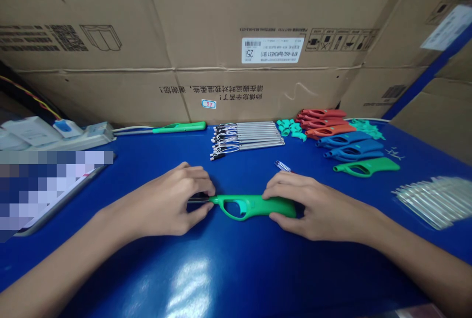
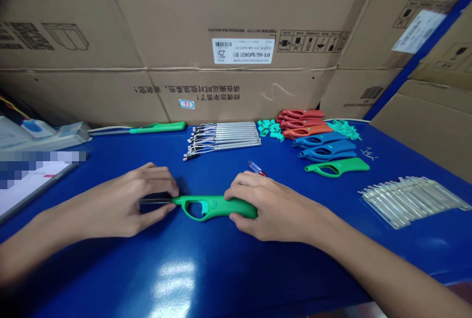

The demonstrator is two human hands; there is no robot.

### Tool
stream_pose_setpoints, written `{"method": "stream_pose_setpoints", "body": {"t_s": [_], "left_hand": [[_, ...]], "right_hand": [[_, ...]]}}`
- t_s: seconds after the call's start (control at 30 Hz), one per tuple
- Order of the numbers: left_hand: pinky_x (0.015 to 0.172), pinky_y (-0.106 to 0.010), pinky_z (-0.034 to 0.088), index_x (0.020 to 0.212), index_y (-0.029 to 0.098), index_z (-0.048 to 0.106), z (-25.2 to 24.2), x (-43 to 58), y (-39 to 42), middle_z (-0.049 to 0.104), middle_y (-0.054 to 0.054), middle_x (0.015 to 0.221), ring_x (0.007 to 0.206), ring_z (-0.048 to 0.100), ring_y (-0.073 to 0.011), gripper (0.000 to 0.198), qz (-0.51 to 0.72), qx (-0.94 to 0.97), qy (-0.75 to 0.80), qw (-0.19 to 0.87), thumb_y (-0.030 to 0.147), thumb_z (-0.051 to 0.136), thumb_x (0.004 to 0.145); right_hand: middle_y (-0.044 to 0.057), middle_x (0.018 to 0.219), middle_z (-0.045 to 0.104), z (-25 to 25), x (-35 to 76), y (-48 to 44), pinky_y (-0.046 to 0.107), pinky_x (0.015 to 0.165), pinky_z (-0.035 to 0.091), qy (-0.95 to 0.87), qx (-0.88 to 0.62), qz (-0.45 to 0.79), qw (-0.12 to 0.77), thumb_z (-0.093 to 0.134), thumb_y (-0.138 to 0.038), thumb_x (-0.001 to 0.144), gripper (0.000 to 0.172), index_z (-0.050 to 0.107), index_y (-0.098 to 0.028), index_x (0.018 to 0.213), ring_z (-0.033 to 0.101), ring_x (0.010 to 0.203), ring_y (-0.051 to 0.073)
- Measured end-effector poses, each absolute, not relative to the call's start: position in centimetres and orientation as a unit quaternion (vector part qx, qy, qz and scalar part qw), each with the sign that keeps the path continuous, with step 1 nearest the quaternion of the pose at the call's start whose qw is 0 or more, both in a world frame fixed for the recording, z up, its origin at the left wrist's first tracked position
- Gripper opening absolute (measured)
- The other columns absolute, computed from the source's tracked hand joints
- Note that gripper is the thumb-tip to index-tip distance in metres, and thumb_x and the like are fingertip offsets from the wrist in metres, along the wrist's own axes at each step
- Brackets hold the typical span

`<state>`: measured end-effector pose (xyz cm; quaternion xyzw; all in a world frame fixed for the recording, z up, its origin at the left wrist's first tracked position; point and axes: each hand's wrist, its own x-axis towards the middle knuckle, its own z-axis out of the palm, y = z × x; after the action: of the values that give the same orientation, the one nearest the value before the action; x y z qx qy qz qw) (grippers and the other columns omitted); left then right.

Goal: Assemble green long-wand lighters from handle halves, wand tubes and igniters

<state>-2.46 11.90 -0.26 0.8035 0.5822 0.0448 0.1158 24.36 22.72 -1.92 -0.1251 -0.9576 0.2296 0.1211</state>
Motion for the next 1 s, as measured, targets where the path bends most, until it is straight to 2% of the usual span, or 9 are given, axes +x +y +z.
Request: {"method": "stream_pose_setpoints", "body": {"t_s": [0.53,1.0], "left_hand": [[0.089,-0.038,0.037,0.09,0.024,0.066,-0.27,-2.46,11.93,0.065,0.001,0.093,0.089,0.06,-0.0188,0.013,0.045,0.812,0.573,0.106,0.028,0.053,0.091],[0.079,-0.031,0.041,0.08,0.021,0.066,-0.36,-2.48,11.89,0.065,0.0,0.087,0.081,0.061,-0.0165,0.014,0.073,0.811,0.565,0.132,0.023,0.057,0.091]], "right_hand": [[0.004,0.104,0.061,-2.0,24.35,22.65,0.029,0.084,0.045,-0.957,-0.128,0.236,0.106,0.06,-0.021,0.087,0.018,0.063,-0.018,0.105,0.057,0.094,0.015],[0.006,0.108,0.061,-2.43,24.38,23.12,0.03,0.085,0.046,-0.952,-0.143,0.25,0.105,0.06,-0.022,0.088,0.018,0.064,-0.019,0.106,0.058,0.094,0.016]]}}
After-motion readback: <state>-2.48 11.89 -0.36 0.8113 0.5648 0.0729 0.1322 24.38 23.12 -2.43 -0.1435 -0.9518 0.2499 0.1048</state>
